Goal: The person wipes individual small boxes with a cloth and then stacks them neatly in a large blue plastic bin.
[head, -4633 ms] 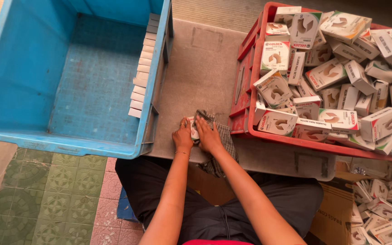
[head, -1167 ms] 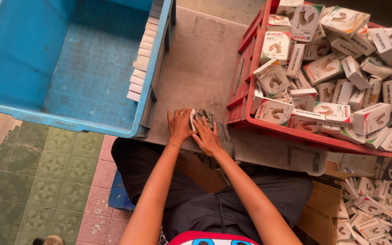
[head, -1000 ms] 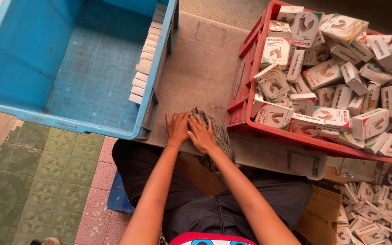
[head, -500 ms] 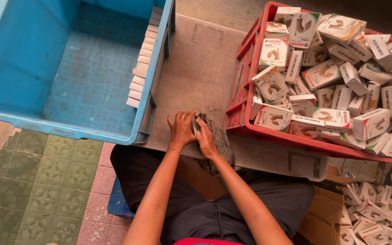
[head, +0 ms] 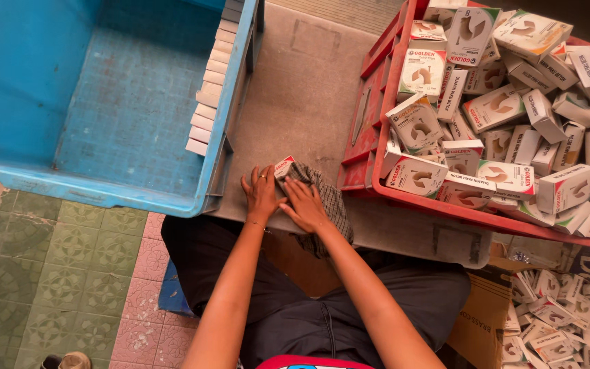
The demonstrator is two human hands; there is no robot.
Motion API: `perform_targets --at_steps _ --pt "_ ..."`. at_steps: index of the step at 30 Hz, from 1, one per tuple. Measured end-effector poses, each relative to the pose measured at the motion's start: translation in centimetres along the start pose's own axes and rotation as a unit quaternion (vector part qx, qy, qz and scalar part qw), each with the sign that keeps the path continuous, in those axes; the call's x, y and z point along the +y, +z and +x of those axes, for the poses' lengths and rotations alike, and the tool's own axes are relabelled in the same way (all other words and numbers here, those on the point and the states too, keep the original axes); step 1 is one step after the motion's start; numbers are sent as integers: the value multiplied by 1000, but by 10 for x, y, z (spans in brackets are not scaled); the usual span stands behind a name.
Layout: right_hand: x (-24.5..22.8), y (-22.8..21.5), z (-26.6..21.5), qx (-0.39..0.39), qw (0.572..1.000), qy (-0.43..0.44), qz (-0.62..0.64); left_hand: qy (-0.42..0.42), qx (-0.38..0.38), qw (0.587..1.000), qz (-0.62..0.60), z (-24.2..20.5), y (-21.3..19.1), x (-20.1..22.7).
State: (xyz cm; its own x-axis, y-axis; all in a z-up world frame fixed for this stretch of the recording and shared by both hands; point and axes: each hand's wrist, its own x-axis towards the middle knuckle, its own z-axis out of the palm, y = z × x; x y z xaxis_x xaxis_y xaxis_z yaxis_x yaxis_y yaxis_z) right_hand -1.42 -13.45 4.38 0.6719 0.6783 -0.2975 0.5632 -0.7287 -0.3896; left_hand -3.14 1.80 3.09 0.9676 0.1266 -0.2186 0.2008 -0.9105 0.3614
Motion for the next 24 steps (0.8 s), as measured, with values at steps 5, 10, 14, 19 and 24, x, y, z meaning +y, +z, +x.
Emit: perform_targets --at_steps 5,10,14,19,24 --pt "7 27 0 8 999 24 34 -6 53 998 39 4 15 5" --pt "11 4 6 -11 1000 10 24 -28 83 996 23 21 46 1" --pt "9 -21 21 -48 997 39 -49 -31 15 999 42 24 30 2" --pt "0 -38 27 -130 989 55 -42 -45 -15 998 35 20 25 0" --pt "12 -37 39 -127 990 68 -12 -56 -15 998 1 17 10 6"
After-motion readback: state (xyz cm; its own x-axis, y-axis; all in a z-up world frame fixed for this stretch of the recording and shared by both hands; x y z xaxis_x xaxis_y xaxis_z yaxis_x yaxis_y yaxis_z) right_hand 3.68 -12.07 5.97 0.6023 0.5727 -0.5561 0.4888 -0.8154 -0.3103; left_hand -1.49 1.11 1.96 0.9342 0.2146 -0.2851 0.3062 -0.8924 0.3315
